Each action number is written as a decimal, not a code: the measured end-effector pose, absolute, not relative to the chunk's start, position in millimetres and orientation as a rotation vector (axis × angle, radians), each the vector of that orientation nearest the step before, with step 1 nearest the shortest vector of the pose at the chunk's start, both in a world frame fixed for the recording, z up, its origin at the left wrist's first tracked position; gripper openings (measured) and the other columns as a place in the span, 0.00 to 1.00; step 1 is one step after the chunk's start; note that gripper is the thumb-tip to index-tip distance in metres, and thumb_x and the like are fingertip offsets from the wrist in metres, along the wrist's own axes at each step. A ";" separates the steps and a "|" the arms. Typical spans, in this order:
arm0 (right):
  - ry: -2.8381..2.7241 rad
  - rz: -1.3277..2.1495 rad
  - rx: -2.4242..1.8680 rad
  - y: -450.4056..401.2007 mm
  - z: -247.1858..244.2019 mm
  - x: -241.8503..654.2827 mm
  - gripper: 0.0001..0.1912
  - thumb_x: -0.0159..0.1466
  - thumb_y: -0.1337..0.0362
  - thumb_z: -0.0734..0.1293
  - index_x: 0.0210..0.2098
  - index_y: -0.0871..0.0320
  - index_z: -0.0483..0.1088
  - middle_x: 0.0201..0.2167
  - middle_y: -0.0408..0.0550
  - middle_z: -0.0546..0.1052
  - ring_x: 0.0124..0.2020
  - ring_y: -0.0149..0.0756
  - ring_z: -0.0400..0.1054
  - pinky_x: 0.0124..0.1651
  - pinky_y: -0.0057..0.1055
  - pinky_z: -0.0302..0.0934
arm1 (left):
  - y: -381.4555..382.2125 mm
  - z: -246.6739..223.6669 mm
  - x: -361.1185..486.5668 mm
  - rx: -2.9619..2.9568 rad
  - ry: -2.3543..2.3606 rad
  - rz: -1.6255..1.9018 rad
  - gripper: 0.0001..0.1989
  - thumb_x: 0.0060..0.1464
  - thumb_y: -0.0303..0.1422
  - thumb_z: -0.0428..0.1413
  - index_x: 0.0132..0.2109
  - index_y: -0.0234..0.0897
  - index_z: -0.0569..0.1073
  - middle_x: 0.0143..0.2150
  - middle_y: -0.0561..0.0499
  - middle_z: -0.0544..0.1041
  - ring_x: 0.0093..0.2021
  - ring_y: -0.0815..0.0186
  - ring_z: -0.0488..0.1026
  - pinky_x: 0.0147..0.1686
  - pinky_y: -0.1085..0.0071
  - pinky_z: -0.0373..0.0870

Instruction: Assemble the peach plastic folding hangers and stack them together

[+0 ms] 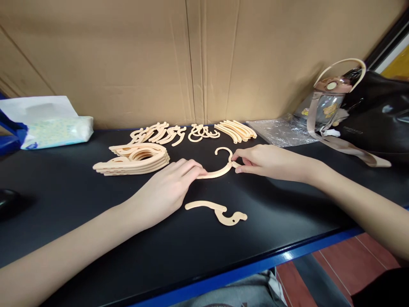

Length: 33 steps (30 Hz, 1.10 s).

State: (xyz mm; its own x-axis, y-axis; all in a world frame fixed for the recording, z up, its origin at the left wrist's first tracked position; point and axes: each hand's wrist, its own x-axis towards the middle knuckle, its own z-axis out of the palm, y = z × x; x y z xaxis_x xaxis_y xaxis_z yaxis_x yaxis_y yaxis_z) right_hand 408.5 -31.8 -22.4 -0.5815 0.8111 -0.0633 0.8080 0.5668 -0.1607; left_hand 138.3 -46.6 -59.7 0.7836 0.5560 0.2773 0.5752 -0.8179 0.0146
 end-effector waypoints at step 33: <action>-2.865 0.112 -0.801 -51.8 -48.4 383.4 0.19 0.70 0.61 0.59 0.58 0.59 0.63 0.48 0.53 0.72 0.46 0.41 0.69 0.45 0.37 0.65 | -50.7 -57.9 140.5 -2.875 -0.952 -0.506 0.15 0.66 0.32 0.43 0.53 0.37 0.70 0.47 0.46 0.72 0.43 0.62 0.72 0.39 0.67 0.70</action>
